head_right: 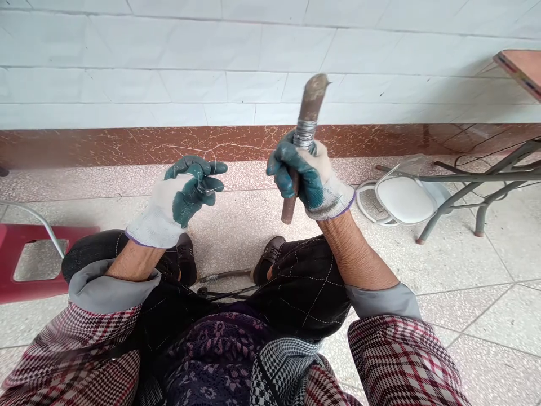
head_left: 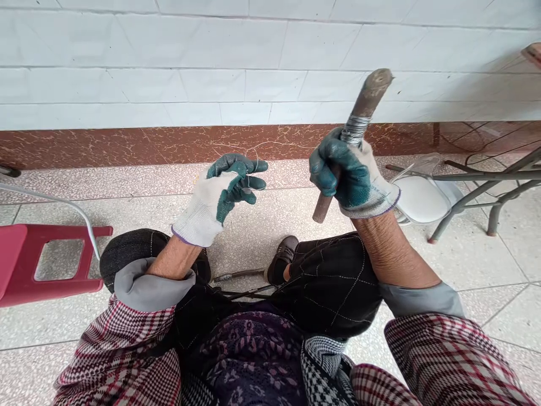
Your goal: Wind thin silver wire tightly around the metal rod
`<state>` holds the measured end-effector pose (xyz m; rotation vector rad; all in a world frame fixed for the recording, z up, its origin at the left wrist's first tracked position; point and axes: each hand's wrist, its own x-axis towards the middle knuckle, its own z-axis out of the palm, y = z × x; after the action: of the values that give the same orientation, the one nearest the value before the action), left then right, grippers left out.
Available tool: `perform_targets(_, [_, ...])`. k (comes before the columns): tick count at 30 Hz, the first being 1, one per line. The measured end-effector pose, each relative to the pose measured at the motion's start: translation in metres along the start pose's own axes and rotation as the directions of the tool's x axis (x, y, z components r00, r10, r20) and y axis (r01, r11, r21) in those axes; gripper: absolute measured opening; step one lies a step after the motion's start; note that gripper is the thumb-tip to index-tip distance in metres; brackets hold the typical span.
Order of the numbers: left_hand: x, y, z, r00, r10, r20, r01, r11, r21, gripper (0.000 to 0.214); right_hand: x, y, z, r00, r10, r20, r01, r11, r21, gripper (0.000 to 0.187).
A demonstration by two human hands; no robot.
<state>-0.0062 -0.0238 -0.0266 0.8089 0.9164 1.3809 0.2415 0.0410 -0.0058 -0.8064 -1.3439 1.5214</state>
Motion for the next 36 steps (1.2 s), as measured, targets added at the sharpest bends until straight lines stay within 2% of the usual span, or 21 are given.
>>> perform_targets(3, [-0.002,0.004,-0.001,0.999,0.053,0.003,-0.053,0.998,0.023,0.018,-0.001,0.001,0.001,0.997,0.044,0.071,-0.038,0.995,-0.090,0.042])
perform_targets(5, [-0.005,0.006,-0.001,0.993,0.121,-0.001,-0.121,0.989,0.088,0.011,-0.001,0.000,0.002,0.996,0.064,0.065,-0.055,0.991,-0.124,0.042])
perform_targets(7, [-0.009,0.007,0.000,0.983,0.182,0.001,-0.179,0.965,0.189,0.006,0.000,-0.003,0.003,0.997,0.071,0.018,-0.068,0.986,-0.152,0.036])
perform_targets(9, [-0.014,0.007,0.001,0.977,0.211,0.020,-0.207,0.928,0.308,0.005,0.001,-0.006,0.005,0.995,0.064,-0.080,-0.078,0.980,-0.182,0.030])
perform_targets(12, [-0.018,0.006,-0.002,0.966,0.253,0.062,-0.248,0.821,0.514,0.008,0.004,-0.010,0.010,0.975,0.014,-0.222,-0.064,0.974,-0.216,0.034])
perform_targets(14, [-0.019,0.005,-0.006,0.952,0.285,0.107,-0.282,0.693,0.663,0.018,0.005,-0.010,0.016,0.969,-0.021,-0.247,-0.041,0.969,-0.244,0.022])
perform_targets(17, [-0.020,0.008,-0.011,0.938,0.282,0.203,-0.316,0.448,0.837,0.025,0.006,-0.008,0.028,0.985,-0.030,-0.171,-0.021,0.956,-0.292,0.013])
perform_targets(19, [-0.021,0.011,-0.011,0.934,0.231,0.272,-0.339,0.331,0.881,0.027,0.007,-0.007,0.036,0.997,-0.016,-0.076,-0.008,0.950,-0.311,0.012])
perform_targets(22, [-0.024,0.016,-0.007,0.916,0.139,0.376,-0.400,0.244,0.884,0.028,0.008,-0.009,0.046,1.000,0.010,0.012,-0.006,0.952,-0.306,0.008])
perform_targets(25, [-0.026,0.021,-0.003,0.888,0.093,0.451,-0.461,0.186,0.868,0.026,0.009,-0.011,0.050,0.991,0.091,0.095,-0.060,0.957,-0.284,0.014])
perform_targets(28, [-0.029,0.024,-0.002,0.877,0.080,0.474,-0.480,0.193,0.856,0.025,0.009,-0.010,0.050,0.964,0.171,0.203,-0.108,0.951,-0.288,0.018])
perform_targets(31, [-0.031,0.025,-0.004,0.892,0.095,0.442,-0.451,0.264,0.853,0.020,0.010,-0.004,0.050,0.953,0.186,0.239,-0.111,0.948,-0.297,0.013])
perform_targets(33, [-0.033,0.024,-0.006,0.918,0.106,0.381,-0.393,0.369,0.842,0.017,0.012,0.002,0.053,0.959,0.161,0.232,-0.087,0.950,-0.298,0.007])
perform_targets(36, [-0.036,0.023,-0.004,0.974,0.102,0.201,-0.219,0.646,0.731,0.015,0.014,0.008,0.062,0.981,0.094,0.169,-0.049,0.967,-0.251,0.008])
